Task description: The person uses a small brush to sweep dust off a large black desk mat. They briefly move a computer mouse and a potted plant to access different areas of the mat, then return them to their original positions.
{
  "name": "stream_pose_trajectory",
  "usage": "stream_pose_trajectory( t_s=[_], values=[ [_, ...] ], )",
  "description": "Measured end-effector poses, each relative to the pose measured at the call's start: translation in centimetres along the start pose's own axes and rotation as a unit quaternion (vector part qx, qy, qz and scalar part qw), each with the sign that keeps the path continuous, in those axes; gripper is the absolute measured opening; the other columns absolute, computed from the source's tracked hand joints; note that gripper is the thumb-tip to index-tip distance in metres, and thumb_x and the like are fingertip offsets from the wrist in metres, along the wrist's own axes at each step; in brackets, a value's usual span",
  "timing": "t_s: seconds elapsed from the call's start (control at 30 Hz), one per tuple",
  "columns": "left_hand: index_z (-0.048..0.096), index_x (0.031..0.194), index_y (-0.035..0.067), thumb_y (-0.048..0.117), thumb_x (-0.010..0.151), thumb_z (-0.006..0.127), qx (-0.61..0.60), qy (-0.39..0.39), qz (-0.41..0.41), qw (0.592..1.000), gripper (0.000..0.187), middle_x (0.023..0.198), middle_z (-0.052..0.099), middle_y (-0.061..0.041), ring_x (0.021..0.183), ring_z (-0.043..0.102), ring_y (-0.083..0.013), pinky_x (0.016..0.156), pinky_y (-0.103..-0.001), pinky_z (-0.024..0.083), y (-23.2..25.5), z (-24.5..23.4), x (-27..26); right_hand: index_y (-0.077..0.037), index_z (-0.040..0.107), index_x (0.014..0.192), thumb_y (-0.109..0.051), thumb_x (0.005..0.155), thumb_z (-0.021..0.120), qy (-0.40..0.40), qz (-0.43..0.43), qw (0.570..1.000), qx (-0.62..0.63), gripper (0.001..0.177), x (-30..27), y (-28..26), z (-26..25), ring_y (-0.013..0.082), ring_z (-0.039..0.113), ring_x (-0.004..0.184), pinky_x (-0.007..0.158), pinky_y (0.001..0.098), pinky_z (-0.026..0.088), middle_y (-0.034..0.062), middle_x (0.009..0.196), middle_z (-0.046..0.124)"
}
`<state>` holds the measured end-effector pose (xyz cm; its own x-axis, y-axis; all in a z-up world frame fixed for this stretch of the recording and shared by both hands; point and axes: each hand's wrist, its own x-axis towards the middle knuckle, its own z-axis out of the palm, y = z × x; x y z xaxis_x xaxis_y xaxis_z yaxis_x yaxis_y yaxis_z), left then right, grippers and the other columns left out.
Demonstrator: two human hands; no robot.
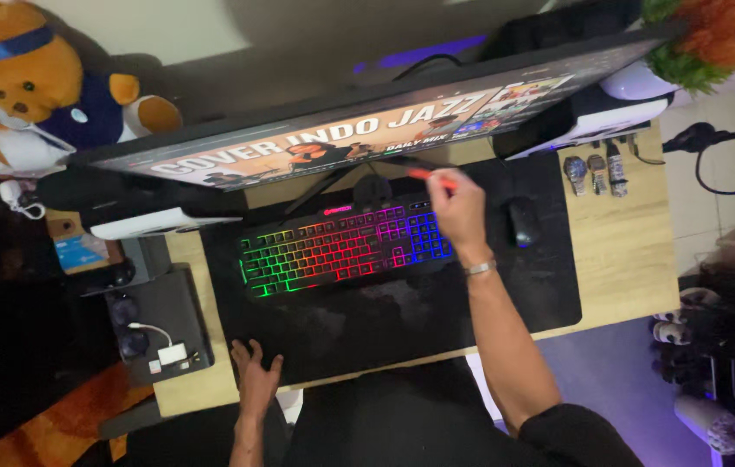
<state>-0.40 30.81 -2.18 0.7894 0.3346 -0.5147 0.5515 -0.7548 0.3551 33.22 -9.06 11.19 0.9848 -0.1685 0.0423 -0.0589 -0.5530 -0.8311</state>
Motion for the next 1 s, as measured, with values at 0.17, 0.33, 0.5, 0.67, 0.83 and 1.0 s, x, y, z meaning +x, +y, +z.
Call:
stream_pose_trajectory(
  t_s=[0.17,0.33,0.5,0.67,0.83,1.0],
  values=[
    [0.04,0.15,-0.004,0.034,0.087,0.072,-0.03,-0.035,-0.032,0.998,0.08,0.167,0.006,-0.031,0.155,0.009,-0.0459,0.122,-0.048,0.022,0.4,-0.4,0.2,-0.004,0.076,0.099,-0.016,0.099,0.065,0.027,-0.025,0.989,-0.145,0.016,-0.1,0.6,0.4,0.04,0.07,0.083,0.071,0.046,0.054,0.0197,0.087,0.072],
    [0.041,0.15,-0.005,0.034,0.088,0.072,-0.007,-0.032,-0.039,0.999,0.08,0.167,0.006,-0.033,0.155,0.009,-0.0471,0.125,-0.047,0.022,0.4,0.0,0.4,-0.002,0.072,0.101,-0.017,0.101,0.064,0.193,-0.079,0.968,-0.14,0.016,-2.4,2.5,-0.6,0.0393,0.071,0.086,0.075,0.0467,0.055,0.0191,0.095,0.074],
    [0.039,0.15,-0.005,0.035,0.087,0.072,-0.001,-0.041,-0.058,0.997,0.082,0.166,0.005,-0.034,0.154,0.008,-0.0483,0.121,-0.047,0.023,0.6,0.0,0.3,0.0,0.073,0.103,-0.016,0.1,0.066,0.098,-0.086,0.989,-0.064,0.018,-5.1,5.0,-1.0,0.0378,0.072,0.091,0.08,0.0443,0.057,0.0187,0.099,0.073],
    [0.041,0.149,-0.007,0.036,0.087,0.073,0.0,-0.016,-0.022,1.0,0.082,0.165,0.007,-0.036,0.154,0.011,-0.0496,0.123,-0.048,0.023,0.7,0.0,0.5,0.002,0.075,0.105,-0.015,0.102,0.067,0.25,0.034,0.949,-0.188,0.019,-5.4,8.2,-5.1,0.039,0.07,0.091,0.08,0.0447,0.054,0.0205,0.1,0.074],
    [0.044,0.148,-0.006,0.037,0.086,0.073,0.024,-0.006,-0.02,0.999,0.08,0.165,0.009,-0.037,0.153,0.014,-0.051,0.122,-0.048,0.027,1.1,0.2,0.5,0.002,0.074,0.109,-0.016,0.103,0.066,0.189,-0.073,0.974,-0.104,0.02,-5.4,9.1,-5.4,0.0374,0.073,0.095,0.084,0.0425,0.056,0.02,0.104,0.074],
    [0.044,0.148,-0.006,0.037,0.085,0.074,0.028,-0.014,-0.033,0.999,0.082,0.165,0.008,-0.036,0.154,0.013,-0.051,0.122,-0.048,0.027,1.3,-0.1,0.5,0.003,0.074,0.109,-0.014,0.102,0.068,0.196,-0.037,0.97,-0.138,0.02,-4.0,9.0,-5.2,0.0375,0.073,0.094,0.084,0.0421,0.057,0.0208,0.102,0.074]
  ],
)
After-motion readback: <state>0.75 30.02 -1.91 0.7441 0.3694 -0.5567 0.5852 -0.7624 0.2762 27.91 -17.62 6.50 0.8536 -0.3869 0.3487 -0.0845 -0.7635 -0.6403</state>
